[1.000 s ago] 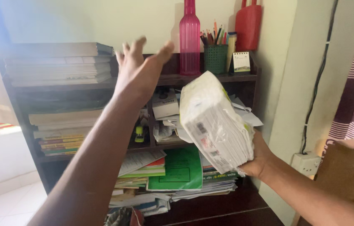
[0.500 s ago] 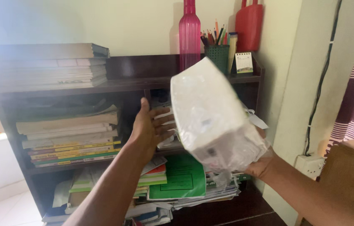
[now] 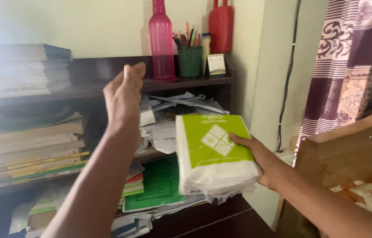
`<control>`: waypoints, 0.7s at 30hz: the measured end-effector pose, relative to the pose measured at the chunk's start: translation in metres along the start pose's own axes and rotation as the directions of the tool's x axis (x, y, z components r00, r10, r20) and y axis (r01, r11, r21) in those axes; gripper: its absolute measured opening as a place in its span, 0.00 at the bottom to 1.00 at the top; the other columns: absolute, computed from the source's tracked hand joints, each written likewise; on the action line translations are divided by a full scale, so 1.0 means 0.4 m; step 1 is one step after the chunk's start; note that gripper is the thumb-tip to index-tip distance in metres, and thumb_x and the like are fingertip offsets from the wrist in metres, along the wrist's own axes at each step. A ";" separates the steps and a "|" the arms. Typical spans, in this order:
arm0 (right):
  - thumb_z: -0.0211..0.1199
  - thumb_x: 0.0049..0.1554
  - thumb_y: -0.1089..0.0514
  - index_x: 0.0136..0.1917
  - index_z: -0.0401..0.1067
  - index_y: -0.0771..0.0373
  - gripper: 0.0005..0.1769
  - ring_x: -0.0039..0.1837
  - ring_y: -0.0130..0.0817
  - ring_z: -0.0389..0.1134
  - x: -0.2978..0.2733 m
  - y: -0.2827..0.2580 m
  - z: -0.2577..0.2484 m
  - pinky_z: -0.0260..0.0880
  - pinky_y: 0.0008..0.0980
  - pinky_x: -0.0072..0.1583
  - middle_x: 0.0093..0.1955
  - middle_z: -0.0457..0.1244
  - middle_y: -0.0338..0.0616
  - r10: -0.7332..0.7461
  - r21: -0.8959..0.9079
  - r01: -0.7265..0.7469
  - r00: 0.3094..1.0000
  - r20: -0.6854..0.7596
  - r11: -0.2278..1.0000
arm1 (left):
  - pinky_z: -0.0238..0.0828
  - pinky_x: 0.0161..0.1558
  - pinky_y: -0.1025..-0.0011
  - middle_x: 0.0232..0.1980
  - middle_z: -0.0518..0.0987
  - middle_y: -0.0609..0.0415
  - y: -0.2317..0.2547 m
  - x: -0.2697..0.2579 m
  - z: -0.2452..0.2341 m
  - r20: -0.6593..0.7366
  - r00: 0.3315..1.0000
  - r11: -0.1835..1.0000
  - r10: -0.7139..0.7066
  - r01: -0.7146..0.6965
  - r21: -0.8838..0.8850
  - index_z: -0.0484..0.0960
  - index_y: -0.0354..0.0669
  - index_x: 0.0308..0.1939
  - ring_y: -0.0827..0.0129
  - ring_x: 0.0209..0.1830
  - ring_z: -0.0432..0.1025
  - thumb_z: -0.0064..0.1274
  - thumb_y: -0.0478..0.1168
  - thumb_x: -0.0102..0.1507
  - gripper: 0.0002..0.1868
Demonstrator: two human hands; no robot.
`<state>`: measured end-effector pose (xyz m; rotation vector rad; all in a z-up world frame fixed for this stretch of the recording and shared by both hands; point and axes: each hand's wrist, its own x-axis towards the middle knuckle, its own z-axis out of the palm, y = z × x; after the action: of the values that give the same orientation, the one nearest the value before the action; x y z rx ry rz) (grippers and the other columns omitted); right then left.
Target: The person moves various items from a cluttered wooden shelf to a nearby bed. They handle plastic bottles, a phone, a toy gun, a stapler, a pink bottle, a pen holder, a small white bottle, a tissue pack, and a stack of books, placing them on the bed. Finally, they fold a striped cloth and place it on the shelf.
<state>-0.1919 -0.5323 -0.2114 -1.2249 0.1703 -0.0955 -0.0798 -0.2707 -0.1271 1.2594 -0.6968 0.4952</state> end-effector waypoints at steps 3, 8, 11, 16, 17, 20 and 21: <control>0.62 0.56 0.45 0.72 0.66 0.60 0.34 0.60 0.41 0.73 -0.043 -0.020 0.051 0.76 0.40 0.59 0.63 0.68 0.50 -0.096 -0.016 0.099 0.988 0.119 0.995 | 0.48 0.70 0.39 0.80 0.54 0.46 -0.069 -0.160 0.133 -0.022 0.843 0.802 -0.538 0.519 0.295 0.52 0.52 0.82 0.48 0.79 0.50 0.49 0.61 0.69 0.43; 0.44 0.58 0.29 0.76 0.59 0.49 0.40 0.65 0.44 0.68 -0.121 -0.127 0.046 0.69 0.44 0.62 0.68 0.65 0.47 -0.197 -0.320 0.210 0.978 0.073 0.924 | 0.76 0.59 0.52 0.65 0.79 0.38 -0.101 -0.284 0.061 0.376 0.651 0.466 -0.660 0.747 -0.475 0.72 0.40 0.73 0.51 0.62 0.72 0.51 0.61 0.64 0.39; 0.42 0.61 0.32 0.79 0.57 0.61 0.42 0.75 0.53 0.59 -0.092 -0.212 -0.001 0.61 0.50 0.72 0.76 0.59 0.57 -0.467 -0.054 0.486 0.861 0.204 0.872 | 0.82 0.48 0.50 0.61 0.79 0.40 -0.102 -0.333 0.058 0.489 0.798 0.314 -0.352 0.593 -0.742 0.70 0.46 0.69 0.53 0.52 0.79 0.44 0.64 0.64 0.37; 0.39 0.62 0.27 0.84 0.41 0.57 0.48 0.86 0.41 0.39 -0.007 -0.258 0.045 0.40 0.45 0.79 0.86 0.39 0.47 -0.787 0.086 0.785 0.598 0.152 0.614 | 0.82 0.51 0.52 0.65 0.76 0.45 -0.058 -0.374 0.098 0.252 0.934 0.407 -0.254 0.339 -0.848 0.67 0.47 0.74 0.56 0.56 0.78 0.36 0.57 0.71 0.31; 0.39 0.62 0.25 0.85 0.37 0.55 0.50 0.87 0.40 0.35 0.007 -0.237 0.099 0.36 0.45 0.79 0.87 0.34 0.47 -0.829 0.094 0.824 0.549 0.108 0.558 | 0.83 0.50 0.53 0.66 0.75 0.46 -0.053 -0.372 0.108 0.237 0.943 0.425 -0.233 0.318 -0.848 0.66 0.48 0.74 0.57 0.56 0.78 0.35 0.58 0.71 0.31; 0.38 0.54 0.18 0.85 0.36 0.51 0.58 0.87 0.42 0.35 -0.020 -0.059 0.256 0.40 0.47 0.81 0.88 0.37 0.43 -0.369 -0.076 0.525 0.686 0.627 0.848 | 0.84 0.45 0.57 0.63 0.76 0.46 -0.056 -0.379 0.120 0.191 0.932 0.398 -0.308 0.309 -0.864 0.68 0.48 0.71 0.59 0.51 0.79 0.35 0.59 0.69 0.31; 0.35 0.51 0.17 0.85 0.33 0.44 0.57 0.86 0.40 0.38 -0.030 -0.047 0.265 0.42 0.47 0.80 0.86 0.37 0.40 -0.214 -0.275 0.431 0.793 0.571 0.860 | 0.84 0.43 0.59 0.62 0.77 0.46 -0.068 -0.391 0.116 0.171 0.926 0.387 -0.337 0.302 -0.872 0.69 0.48 0.69 0.59 0.50 0.80 0.36 0.59 0.68 0.31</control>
<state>-0.1841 -0.4384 -0.1581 -1.6334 -0.5394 -0.0265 -0.1801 -0.3168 -0.2503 0.3166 -0.5248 -0.2167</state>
